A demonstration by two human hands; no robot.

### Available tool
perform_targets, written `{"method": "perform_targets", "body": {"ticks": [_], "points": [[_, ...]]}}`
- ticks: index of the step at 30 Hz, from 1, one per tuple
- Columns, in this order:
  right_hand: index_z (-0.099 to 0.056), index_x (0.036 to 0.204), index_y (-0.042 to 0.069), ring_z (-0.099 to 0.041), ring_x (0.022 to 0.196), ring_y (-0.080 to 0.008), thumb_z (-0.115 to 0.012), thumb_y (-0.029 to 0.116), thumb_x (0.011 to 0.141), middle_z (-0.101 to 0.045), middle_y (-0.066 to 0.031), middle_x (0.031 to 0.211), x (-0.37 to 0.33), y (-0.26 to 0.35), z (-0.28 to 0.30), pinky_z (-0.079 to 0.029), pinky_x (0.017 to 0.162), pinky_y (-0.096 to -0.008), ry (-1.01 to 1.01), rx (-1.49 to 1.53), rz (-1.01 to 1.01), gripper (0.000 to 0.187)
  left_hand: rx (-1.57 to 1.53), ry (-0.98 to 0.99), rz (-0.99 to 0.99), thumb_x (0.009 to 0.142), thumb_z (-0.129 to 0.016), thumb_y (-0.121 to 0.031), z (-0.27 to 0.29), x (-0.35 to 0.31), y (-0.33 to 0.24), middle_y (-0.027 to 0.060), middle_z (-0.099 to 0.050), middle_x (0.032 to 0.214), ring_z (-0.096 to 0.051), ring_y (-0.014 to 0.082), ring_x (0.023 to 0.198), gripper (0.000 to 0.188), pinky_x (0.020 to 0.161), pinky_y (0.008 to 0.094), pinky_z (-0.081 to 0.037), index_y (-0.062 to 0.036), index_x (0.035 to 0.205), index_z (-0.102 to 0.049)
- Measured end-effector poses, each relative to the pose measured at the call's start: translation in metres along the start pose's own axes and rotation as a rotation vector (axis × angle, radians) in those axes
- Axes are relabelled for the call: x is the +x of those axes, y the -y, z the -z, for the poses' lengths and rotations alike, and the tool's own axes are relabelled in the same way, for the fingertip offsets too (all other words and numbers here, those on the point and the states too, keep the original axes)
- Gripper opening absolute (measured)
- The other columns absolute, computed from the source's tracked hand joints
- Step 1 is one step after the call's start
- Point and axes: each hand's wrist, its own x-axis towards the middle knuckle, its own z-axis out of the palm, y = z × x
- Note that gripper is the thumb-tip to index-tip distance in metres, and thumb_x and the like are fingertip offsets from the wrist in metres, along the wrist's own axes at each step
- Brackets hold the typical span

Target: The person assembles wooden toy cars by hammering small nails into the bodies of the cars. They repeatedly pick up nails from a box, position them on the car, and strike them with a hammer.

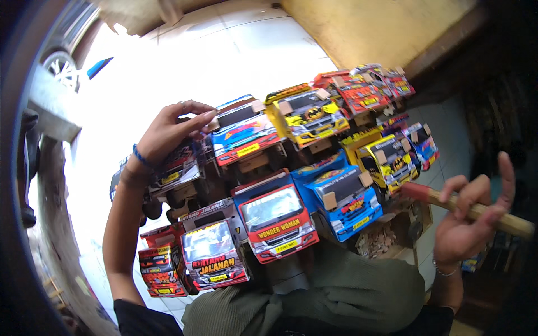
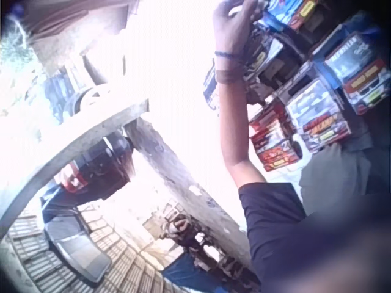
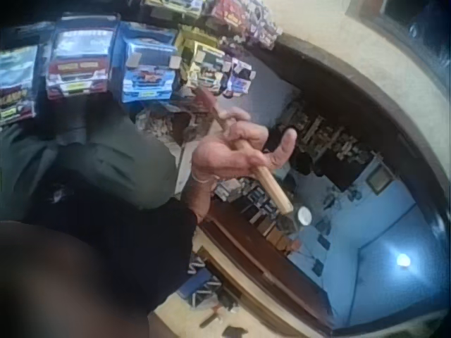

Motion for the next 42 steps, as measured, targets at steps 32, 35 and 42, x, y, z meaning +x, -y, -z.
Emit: {"method": "perform_targets", "body": {"ticks": [32,35,42], "points": [[-0.072,0.095,0.000,-0.069,0.082,-0.0447,-0.065,0.012,0.084,-0.069,-0.0274,0.082,-0.220,-0.182,0.166,-0.055,0.078,-0.0536,0.757,-0.989,-0.907,0.018,0.290,-0.222,0.101,0.103,-0.066,-0.031,0.024,-0.004,-0.006,0.0061,-0.064,0.129,-0.063,0.0109,0.101,0.043,0.081,0.0255,-0.054,-0.0030,0.134,-0.062],[-0.072,0.096,0.000,-0.069,0.082,-0.0444,-0.066,0.013,0.083,-0.070,-0.0267,0.083,-0.220,-0.181,0.170,-0.055,0.078,-0.0535,0.781,-0.995,-0.906,0.019,0.365,-0.254,0.116,0.103,-0.064,-0.033,0.022,-0.009,-0.012,0.0048,-0.065,0.129,-0.062,0.0105,0.102,0.041,0.081,0.0249,-0.052,-0.0051,0.133,-0.064],[-0.074,0.098,0.005,-0.070,0.083,-0.0419,-0.070,0.016,0.082,-0.072,-0.0225,0.084,-0.214,-0.165,0.180,-0.056,0.077,-0.0524,0.671,-1.010,-0.906,0.020,0.412,-0.279,0.041,0.103,-0.063,-0.034,0.015,-0.006,-0.019,0.0042,-0.065,0.131,-0.060,0.0098,0.105,0.038,0.081,0.0237,-0.049,-0.0083,0.131,-0.065]]}}
